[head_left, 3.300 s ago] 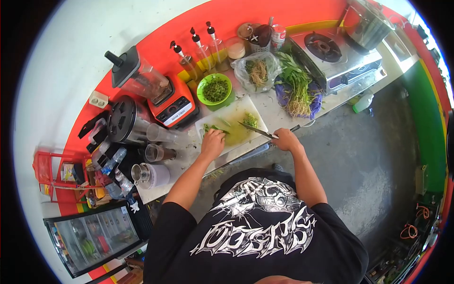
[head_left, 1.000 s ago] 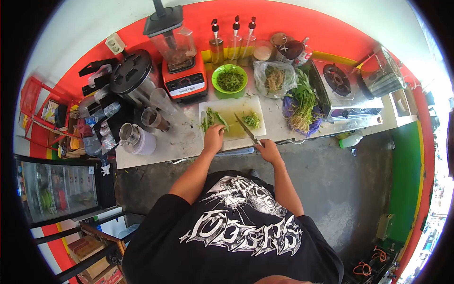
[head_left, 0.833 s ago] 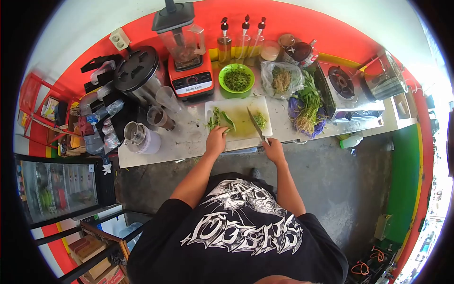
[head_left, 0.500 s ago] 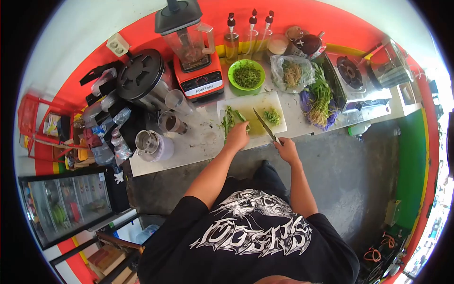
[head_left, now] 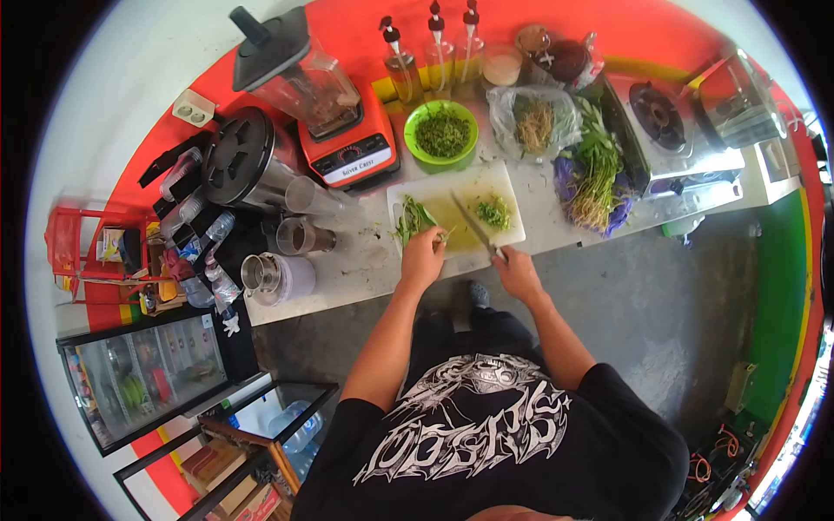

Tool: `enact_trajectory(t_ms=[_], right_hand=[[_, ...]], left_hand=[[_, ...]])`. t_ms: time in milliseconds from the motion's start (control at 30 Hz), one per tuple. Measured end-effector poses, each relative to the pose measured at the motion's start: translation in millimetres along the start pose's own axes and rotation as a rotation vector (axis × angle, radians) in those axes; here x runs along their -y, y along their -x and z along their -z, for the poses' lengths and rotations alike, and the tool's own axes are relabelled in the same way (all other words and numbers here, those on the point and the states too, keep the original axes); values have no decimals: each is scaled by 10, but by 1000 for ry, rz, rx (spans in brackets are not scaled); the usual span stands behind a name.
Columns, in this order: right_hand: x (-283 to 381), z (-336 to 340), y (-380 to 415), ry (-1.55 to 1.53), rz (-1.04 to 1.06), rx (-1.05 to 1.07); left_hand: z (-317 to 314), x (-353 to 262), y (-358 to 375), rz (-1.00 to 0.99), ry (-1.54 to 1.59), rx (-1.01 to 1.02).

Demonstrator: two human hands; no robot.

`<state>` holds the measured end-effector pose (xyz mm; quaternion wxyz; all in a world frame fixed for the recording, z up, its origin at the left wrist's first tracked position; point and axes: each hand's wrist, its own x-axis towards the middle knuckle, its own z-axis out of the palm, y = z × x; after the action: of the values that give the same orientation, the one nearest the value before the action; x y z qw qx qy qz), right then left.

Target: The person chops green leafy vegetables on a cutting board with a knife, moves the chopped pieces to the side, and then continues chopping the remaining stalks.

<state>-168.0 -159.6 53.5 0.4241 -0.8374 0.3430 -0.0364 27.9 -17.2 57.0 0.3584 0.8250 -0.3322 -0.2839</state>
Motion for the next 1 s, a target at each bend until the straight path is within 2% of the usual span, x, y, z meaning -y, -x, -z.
enact_trajectory(t_ms=[100, 167, 267, 367, 467, 700, 767, 1000], right_hand=[[-126, 26, -3, -21, -82, -58], [-188, 63, -32, -17, 8, -150], [-173, 118, -71, -60, 24, -92], [-273, 23, -100, 17, 105, -120], [-197, 6, -99, 120, 90, -122], [-60, 27, -162, 200, 71, -34], [-67, 13, -158, 232, 79, -17], [62, 15, -24, 462, 59, 110]], left_hand=[[-214, -63, -34, 2, 25, -107], [-339, -87, -104, -172, -52, -155], [-484, -110, -136, -217, -136, -144], [-567, -110, -117, -172, -126, -153], [-546, -161, -54, -173, -139, -169], [-670, -84, 15, -271, -390, -282], [-707, -11, 43, -383, -493, -323], [-718, -1, 106, -360, -602, -270]])
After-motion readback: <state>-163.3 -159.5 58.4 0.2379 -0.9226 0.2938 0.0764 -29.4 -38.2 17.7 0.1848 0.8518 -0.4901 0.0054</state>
